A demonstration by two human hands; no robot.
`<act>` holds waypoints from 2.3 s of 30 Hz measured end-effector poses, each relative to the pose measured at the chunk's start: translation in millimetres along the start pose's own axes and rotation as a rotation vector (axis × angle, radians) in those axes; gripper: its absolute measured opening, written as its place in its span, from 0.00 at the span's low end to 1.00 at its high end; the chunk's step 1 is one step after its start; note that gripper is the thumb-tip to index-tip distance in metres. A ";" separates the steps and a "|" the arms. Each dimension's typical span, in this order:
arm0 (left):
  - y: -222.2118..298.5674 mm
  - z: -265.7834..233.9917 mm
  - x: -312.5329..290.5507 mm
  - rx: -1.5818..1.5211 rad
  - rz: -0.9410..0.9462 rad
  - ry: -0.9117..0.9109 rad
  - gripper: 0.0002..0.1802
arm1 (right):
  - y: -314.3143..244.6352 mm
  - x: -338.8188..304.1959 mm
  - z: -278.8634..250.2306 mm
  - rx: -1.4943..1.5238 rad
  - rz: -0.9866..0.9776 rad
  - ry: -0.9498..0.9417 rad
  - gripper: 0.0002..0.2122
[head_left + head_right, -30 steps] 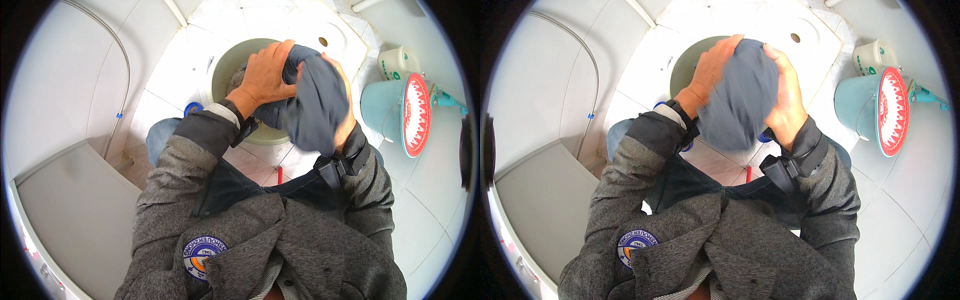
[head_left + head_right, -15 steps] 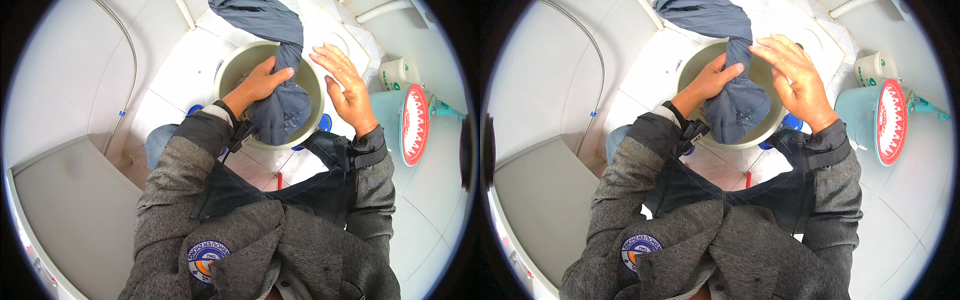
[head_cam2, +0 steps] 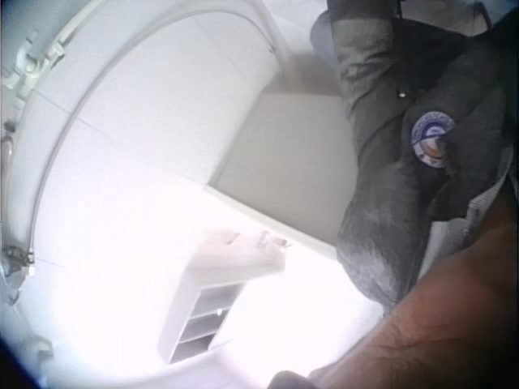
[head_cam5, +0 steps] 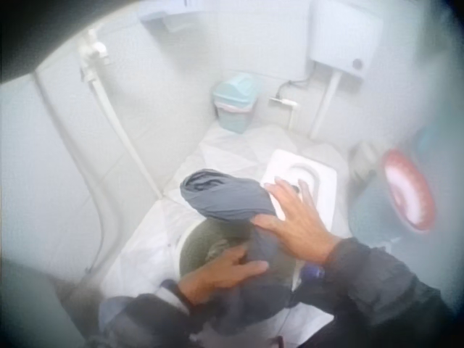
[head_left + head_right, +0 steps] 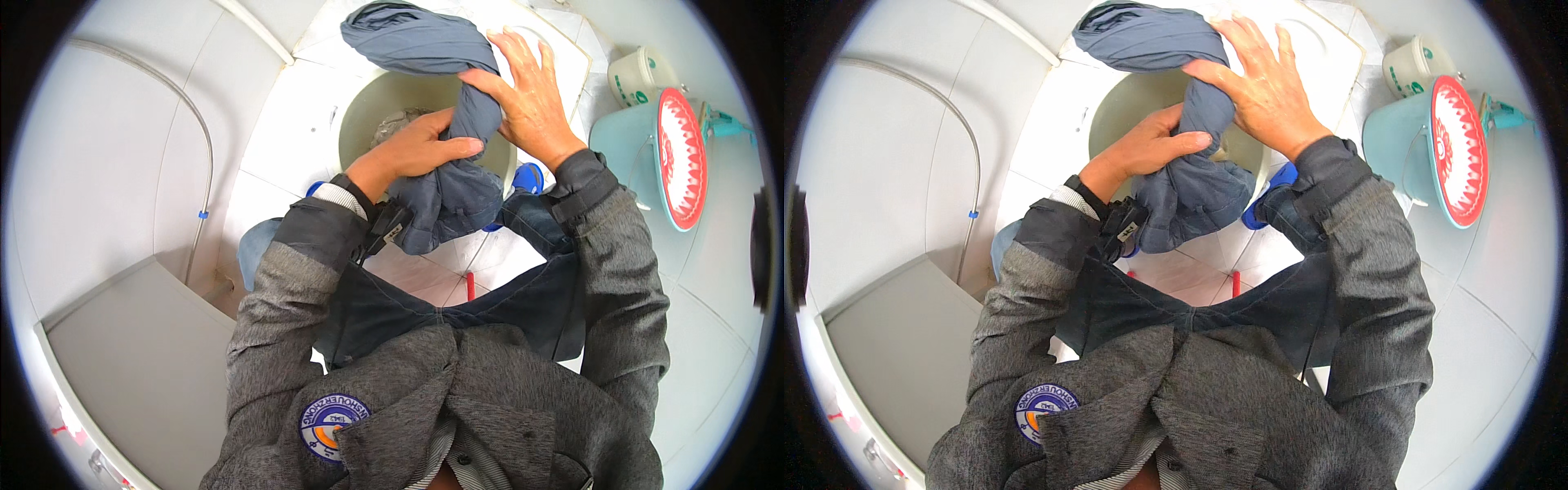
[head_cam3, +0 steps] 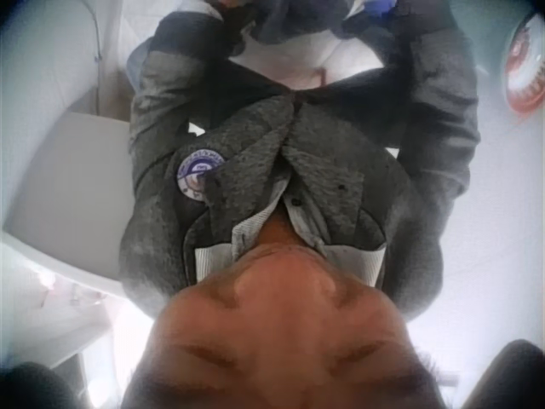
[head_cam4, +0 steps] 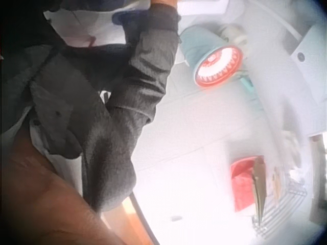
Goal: The person washes clothes by hand in a bucket of water. They repeatedly submerge, agitate, and wring out garments, then place the wrung items on the sink.
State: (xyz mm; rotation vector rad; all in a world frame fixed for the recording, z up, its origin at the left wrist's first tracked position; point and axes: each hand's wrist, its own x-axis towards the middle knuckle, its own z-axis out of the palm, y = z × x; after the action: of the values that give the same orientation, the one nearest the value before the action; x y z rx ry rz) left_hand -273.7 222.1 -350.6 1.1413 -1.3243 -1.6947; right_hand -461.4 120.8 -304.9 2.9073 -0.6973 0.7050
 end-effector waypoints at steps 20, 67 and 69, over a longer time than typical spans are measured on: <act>-19.7 -37.0 -15.2 0.296 -0.070 0.173 0.58 | 18.1 6.9 -11.8 0.081 0.336 -0.090 0.14; -21.4 -12.7 1.4 0.994 0.308 0.597 0.42 | -100.6 -26.6 -6.6 2.537 1.519 -0.399 0.06; -26.7 -10.7 3.8 0.943 0.290 0.602 0.37 | -106.6 -19.0 -7.1 2.634 1.542 -0.318 0.06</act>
State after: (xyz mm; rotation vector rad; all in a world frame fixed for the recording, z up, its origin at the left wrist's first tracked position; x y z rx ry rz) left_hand -265.3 221.2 -378.3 1.6717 -1.7804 -0.3842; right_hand -432.0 225.2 -303.1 0.0525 0.5901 -0.2495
